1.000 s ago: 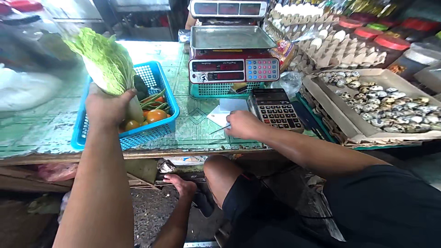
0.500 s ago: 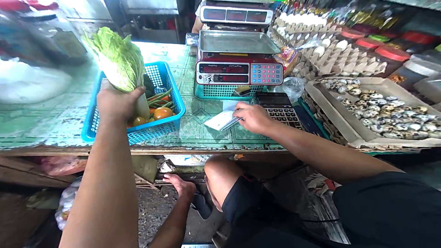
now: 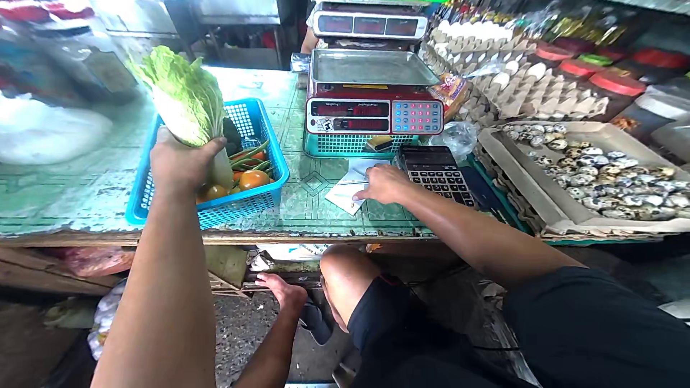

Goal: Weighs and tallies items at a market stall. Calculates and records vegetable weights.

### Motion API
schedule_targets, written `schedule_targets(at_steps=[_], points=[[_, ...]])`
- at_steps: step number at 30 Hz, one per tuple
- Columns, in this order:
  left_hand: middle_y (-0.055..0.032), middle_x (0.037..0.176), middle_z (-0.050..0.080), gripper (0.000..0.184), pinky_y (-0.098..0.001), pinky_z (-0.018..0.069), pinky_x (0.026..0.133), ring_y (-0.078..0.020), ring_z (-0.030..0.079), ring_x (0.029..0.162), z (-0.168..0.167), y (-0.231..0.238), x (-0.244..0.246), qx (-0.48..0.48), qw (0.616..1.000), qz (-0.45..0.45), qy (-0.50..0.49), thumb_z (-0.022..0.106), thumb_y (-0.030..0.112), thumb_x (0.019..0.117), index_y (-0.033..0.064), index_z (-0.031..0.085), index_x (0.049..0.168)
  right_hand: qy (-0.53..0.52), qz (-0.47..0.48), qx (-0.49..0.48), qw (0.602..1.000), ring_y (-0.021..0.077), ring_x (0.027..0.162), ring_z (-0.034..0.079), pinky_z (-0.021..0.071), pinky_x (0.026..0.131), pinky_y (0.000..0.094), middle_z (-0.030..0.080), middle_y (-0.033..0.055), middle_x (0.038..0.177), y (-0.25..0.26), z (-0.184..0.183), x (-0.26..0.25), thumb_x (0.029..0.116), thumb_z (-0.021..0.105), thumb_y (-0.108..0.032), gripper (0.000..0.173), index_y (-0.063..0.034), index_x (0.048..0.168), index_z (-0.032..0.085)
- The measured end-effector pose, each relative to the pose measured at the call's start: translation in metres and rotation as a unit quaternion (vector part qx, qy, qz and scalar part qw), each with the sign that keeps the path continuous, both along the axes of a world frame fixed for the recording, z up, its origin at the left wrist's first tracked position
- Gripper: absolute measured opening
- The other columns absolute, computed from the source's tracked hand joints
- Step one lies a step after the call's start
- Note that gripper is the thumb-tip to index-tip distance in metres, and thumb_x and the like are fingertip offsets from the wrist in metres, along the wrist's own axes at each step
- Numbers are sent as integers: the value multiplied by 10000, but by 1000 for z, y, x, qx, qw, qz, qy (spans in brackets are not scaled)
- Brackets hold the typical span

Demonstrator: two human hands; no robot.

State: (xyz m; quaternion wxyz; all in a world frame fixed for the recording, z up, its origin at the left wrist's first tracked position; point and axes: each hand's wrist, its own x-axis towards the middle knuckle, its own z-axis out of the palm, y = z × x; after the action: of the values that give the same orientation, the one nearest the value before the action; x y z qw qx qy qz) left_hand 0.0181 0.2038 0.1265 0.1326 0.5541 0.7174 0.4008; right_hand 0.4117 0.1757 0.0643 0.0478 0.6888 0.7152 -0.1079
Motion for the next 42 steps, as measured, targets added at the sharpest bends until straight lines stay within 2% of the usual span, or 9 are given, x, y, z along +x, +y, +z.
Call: schedule_targets(at_steps=[10, 17, 21, 24, 27, 29, 32, 37, 42], points=[[-258, 1215, 647, 851, -706, 454, 973, -437, 625, 1171, -2, 2, -3, 5, 1000, -7, 4, 819, 558, 771, 66, 490, 1383, 7, -8, 27, 1000, 370, 1130, 635, 532, 914, 601, 645, 191, 1207, 11, -2, 5, 792, 826, -571, 707, -20, 1200, 655], [-254, 1213, 652, 850, -712, 451, 975, -438, 626, 1172, -2, 2, -4, 8, 1000, -11, 5, 823, 564, 767, 74, 500, 1383, 146, -34, 129, 980, 331, 881, 672, 543, 756, 587, 682, 147, 900, -2, 27, 9, 935, 703, -218, 163, -60, 974, 691], [-293, 1240, 629, 864, -737, 431, 981, -480, 602, 1193, 1, -1, -1, -2, 1000, -7, 7, 816, 556, 780, 58, 487, 1404, 326, -23, 118, 938, 217, 691, 585, 493, 627, 454, 609, 84, 763, -27, 68, -1, 924, 712, -174, 119, -62, 917, 673], [-290, 1250, 625, 847, -725, 429, 991, -467, 596, 1207, 2, 0, 0, 4, 1000, -11, 0, 820, 538, 785, 65, 488, 1405, 463, 90, 34, 881, 43, 580, 546, 442, 546, 261, 749, 11, 823, -45, 72, -19, 1048, 585, -285, 267, -61, 1033, 729], [-300, 1268, 613, 848, -725, 415, 1002, -472, 584, 1220, 3, -3, 0, 7, 1000, -13, 4, 821, 515, 797, 46, 479, 1415, 288, 60, 89, 952, 205, 732, 640, 525, 682, 453, 696, 60, 826, -35, 54, -26, 1083, 516, -311, 355, -65, 935, 725], [-291, 1269, 615, 868, -719, 426, 998, -469, 588, 1215, 4, -3, 0, 9, 1000, -10, 6, 818, 530, 788, 58, 470, 1428, 117, 63, 106, 985, 341, 1037, 683, 553, 865, 598, 707, 145, 1094, -24, 22, -18, 1016, 557, -192, 234, -79, 1154, 710], [-289, 1250, 631, 804, -721, 439, 987, -465, 603, 1195, 7, -4, 5, 37, 999, 4, -14, 828, 485, 806, 54, 512, 1406, 54, 109, 53, 991, 383, 1381, 484, 401, 1097, 643, 564, 147, 1460, -26, -15, -7, 976, 575, -131, 435, -134, 1409, 609], [-118, 1285, 656, 757, -434, 555, 1016, -182, 667, 1155, 0, -4, -1, 249, 958, -5, -140, 823, 317, 838, 48, 462, 1446, 78, 129, 20, 988, 426, 1337, 479, 411, 1017, 673, 542, 194, 1420, -55, -13, -10, 1000, 563, -235, 405, -151, 1392, 620], [-256, 1484, 465, 963, -311, 450, 1132, -206, 519, 1359, 21, -3, 25, 444, 880, 45, -160, 800, 59, 815, -113, 190, 1539, 195, 140, 76, 968, 364, 1500, 337, 298, 1152, 657, 431, 134, 1591, -75, -41, 0, 989, 572, -259, 414, -116, 1376, 606]])
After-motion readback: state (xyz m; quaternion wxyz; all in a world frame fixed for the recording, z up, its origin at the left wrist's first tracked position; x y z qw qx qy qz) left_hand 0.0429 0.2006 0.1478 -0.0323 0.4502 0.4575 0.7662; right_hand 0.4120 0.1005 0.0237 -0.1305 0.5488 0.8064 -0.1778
